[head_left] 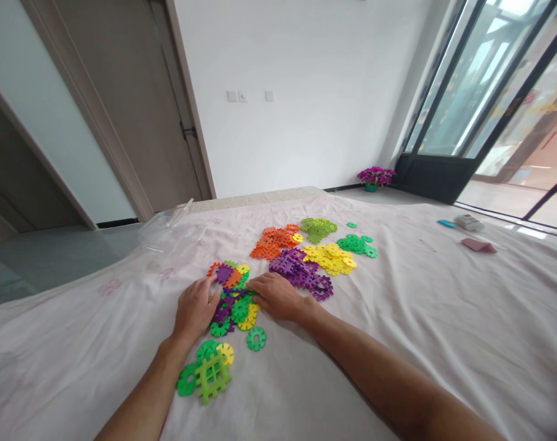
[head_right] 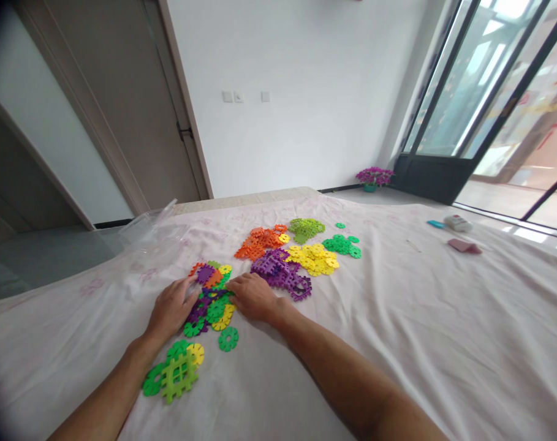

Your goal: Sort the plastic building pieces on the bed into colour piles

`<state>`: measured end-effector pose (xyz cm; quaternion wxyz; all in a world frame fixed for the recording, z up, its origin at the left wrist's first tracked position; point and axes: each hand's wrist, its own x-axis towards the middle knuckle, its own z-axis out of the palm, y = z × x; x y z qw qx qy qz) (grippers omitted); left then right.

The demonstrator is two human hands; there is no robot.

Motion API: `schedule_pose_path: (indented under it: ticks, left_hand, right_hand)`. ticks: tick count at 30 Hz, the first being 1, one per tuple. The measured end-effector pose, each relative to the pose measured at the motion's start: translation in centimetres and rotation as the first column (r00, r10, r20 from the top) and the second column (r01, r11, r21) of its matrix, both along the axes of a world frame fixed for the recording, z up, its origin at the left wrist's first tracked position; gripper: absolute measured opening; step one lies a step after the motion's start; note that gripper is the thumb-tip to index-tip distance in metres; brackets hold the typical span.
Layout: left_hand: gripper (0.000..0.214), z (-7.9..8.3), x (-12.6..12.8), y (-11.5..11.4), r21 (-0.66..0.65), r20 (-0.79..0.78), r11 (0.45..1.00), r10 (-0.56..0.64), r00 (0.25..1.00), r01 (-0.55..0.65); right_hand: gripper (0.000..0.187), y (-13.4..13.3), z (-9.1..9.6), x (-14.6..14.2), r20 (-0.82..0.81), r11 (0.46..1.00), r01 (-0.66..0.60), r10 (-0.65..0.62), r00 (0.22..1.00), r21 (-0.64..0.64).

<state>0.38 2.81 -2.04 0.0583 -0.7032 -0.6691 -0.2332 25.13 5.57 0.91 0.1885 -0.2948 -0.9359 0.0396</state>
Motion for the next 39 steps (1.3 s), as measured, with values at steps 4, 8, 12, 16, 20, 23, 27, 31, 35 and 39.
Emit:
schedule_pose_path:
  ticks: [4,8,12,16,20,23,27,31,35,39]
  left_hand:
    - [0.042,0.0,-0.1,0.0,0.003,0.001,1.000,-0.012,1.000,0.012]
    - [0.042,-0.2,-0.3,0.1,-0.016,0.003,1.000,-0.016,1.000,0.016]
    - [0.042,-0.3,-0.4,0.1,-0.039,-0.002,0.999,-0.009,1.000,0.009]
    - [0.042,-0.3,-0.4,0.1,-0.021,-0.009,1.000,-0.018,1.000,0.018]
    - [0.042,-0.3,-0.4,0.0,-0.011,-0.008,1.000,-0.023,1.000,0.023]
    - [0.042,-0.3,-0.5,0.0,-0.010,-0.003,1.000,-0.025,1.000,0.025]
    - [0.042,-0.6,-0.6,0.2,-0.014,0.003,1.000,-0.020,1.000,0.020]
    - [0.042,-0.7,-0.6,0.2,0.002,0.000,1.000,-0.012,1.000,0.012]
    - [0.040,-0.5,-0.3,0.2,0.012,0.008,1.000,-0.007,1.000,0.007]
    - [0.040,-0.1,-0.1,0.1,0.021,0.021,1.000,-0.004,1.000,0.004]
  right_hand:
    - [0.021,0.0,0.2,0.5,-0.023,1.000,-0.023,0.023,0.999,-0.006]
    - [0.025,0.5,-0.2,1.1,-0.110,1.000,0.025,-0.025,0.994,-0.001]
    - [0.023,1.0,-0.4,1.5,-0.166,0.998,0.063,-0.064,0.984,-0.010]
    - [0.023,1.0,-0.3,1.6,-0.141,0.994,-0.106,0.107,0.984,0.013]
    - [0.028,1.0,-0.2,1.7,-0.152,0.981,-0.191,0.191,0.970,0.017]
    - [0.028,1.7,0.1,2.3,-0.225,0.997,-0.071,0.069,0.972,-0.002]
    - [0.026,4.1,1.5,5.6,-0.352,0.958,0.279,-0.285,0.892,-0.068]
    - [0.032,6.5,3.2,10.7,-0.276,0.744,0.658,-0.660,0.699,-0.115]
    - [0.030,8.7,3.5,13.8,-0.205,0.622,0.779,-0.776,0.597,-0.083]
    - [0.039,12.0,2.7,13.4,-0.005,0.643,0.761,-0.764,0.645,-0.087]
